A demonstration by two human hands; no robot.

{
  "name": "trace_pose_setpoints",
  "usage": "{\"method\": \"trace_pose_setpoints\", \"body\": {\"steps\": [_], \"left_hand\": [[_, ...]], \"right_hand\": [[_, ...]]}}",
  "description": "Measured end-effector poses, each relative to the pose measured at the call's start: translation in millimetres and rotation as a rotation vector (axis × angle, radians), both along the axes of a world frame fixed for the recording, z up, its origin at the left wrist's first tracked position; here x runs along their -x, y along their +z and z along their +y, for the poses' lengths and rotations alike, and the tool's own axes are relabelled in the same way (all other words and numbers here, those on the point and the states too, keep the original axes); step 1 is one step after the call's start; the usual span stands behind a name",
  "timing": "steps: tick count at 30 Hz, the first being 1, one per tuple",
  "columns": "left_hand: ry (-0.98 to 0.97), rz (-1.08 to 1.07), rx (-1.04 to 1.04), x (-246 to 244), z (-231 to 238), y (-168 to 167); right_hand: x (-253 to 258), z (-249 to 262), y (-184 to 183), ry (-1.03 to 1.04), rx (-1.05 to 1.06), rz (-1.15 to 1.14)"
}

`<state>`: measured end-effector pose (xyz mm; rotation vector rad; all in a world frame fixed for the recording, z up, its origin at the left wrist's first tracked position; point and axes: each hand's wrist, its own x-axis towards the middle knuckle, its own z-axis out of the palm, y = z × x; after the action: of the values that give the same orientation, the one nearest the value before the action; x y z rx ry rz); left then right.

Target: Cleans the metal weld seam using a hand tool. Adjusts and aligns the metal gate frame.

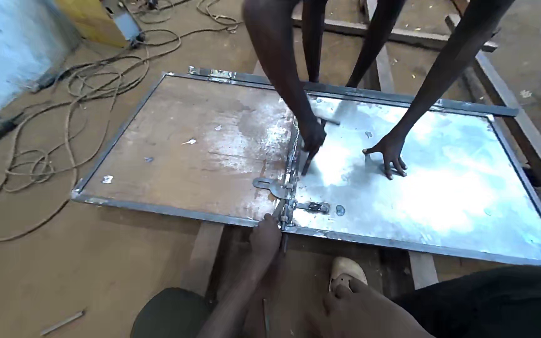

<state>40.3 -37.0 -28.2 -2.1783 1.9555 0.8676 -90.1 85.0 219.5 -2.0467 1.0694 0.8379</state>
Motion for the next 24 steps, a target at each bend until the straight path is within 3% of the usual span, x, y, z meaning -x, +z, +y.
{"method": "trace_pose_setpoints", "body": {"steps": [5, 10, 14, 17, 20, 24], "left_hand": [[0.02, -0.066, -0.161, -1.4, 16.4, 26.5], [-0.01, -0.003, 0.012, 8.5, -2.5, 5.0], [-0.018, -0.038, -0.108, -4.6, 20.9, 46.2], [-0.005, -0.046, -0.133, -7.9, 12.5, 26.5], [-0.007, 0.066, 0.033, 0.7, -7.2, -5.9], [0.053, 0.28, -0.063, -2.2, 2.3, 26.5]], "right_hand": [[-5.4, 3.1, -0.6, 0.002, -0.003, -0.063], [-18.4, 5.9, -1.4, 0.059, -0.024, 0.016], [-20.6, 9.1, 8.3, 0.065, 0.003, -0.041], [-21.0, 12.0, 15.1, 0.042, 0.087, -0.083], [-20.6, 15.0, 17.9, 0.048, 0.105, -0.086], [-12.1, 11.6, 23.9, 0.053, 0.075, -0.076]]}}
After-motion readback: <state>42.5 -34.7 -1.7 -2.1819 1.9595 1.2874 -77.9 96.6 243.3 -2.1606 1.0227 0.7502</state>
